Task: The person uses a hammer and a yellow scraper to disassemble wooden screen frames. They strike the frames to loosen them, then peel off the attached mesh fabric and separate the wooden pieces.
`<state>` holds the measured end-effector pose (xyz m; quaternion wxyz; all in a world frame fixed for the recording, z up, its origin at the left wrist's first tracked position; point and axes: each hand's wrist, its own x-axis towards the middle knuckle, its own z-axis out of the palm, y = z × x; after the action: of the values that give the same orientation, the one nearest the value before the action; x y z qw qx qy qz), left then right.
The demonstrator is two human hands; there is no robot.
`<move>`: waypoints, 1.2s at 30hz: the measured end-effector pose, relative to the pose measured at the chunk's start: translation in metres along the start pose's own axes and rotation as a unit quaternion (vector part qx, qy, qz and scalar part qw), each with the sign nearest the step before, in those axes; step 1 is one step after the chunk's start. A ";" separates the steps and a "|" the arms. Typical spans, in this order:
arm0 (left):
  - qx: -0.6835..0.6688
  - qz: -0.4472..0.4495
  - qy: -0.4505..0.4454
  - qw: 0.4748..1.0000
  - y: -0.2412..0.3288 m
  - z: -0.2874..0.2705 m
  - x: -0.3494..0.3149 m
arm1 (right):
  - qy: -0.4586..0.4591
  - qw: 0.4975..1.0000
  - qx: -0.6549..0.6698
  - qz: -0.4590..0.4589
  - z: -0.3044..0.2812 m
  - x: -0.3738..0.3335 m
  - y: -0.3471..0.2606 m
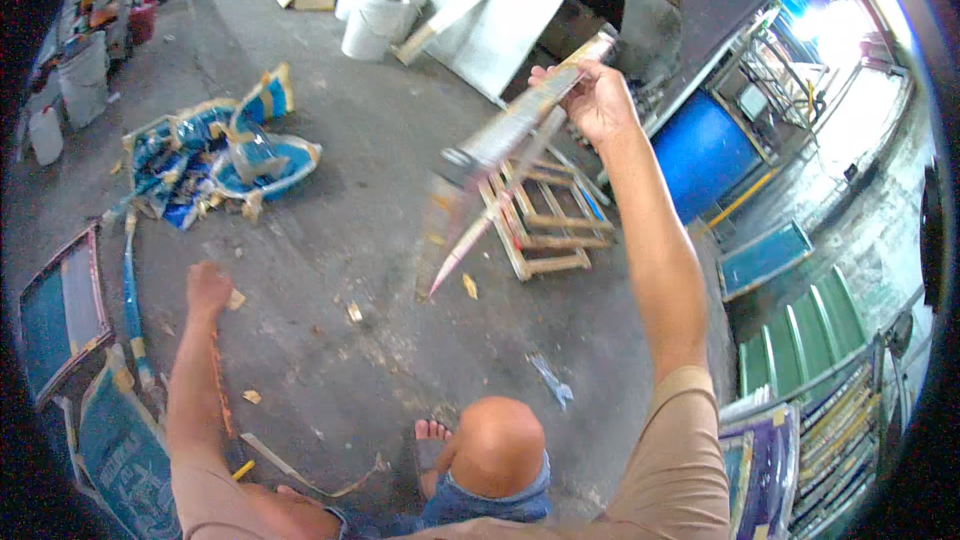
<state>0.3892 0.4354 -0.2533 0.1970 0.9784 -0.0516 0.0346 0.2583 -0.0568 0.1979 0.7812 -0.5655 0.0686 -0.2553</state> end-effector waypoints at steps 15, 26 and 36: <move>-0.055 0.001 -0.167 0.984 -0.011 0.026 0.006 | 0.083 0.986 0.122 -0.078 0.002 -0.002 0.105; 0.100 0.011 -0.101 0.990 -0.113 0.031 0.006 | 0.050 0.994 0.094 -0.036 -0.031 0.029 0.133; 0.021 -0.131 -0.044 0.990 -0.014 -0.002 -0.026 | 0.004 0.996 0.084 -0.042 -0.144 -0.054 0.048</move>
<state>0.3650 0.4507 -0.2592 0.1764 0.9813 0.0694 -0.0339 0.1705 -0.1426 0.0937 0.8144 -0.4992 0.0260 -0.2947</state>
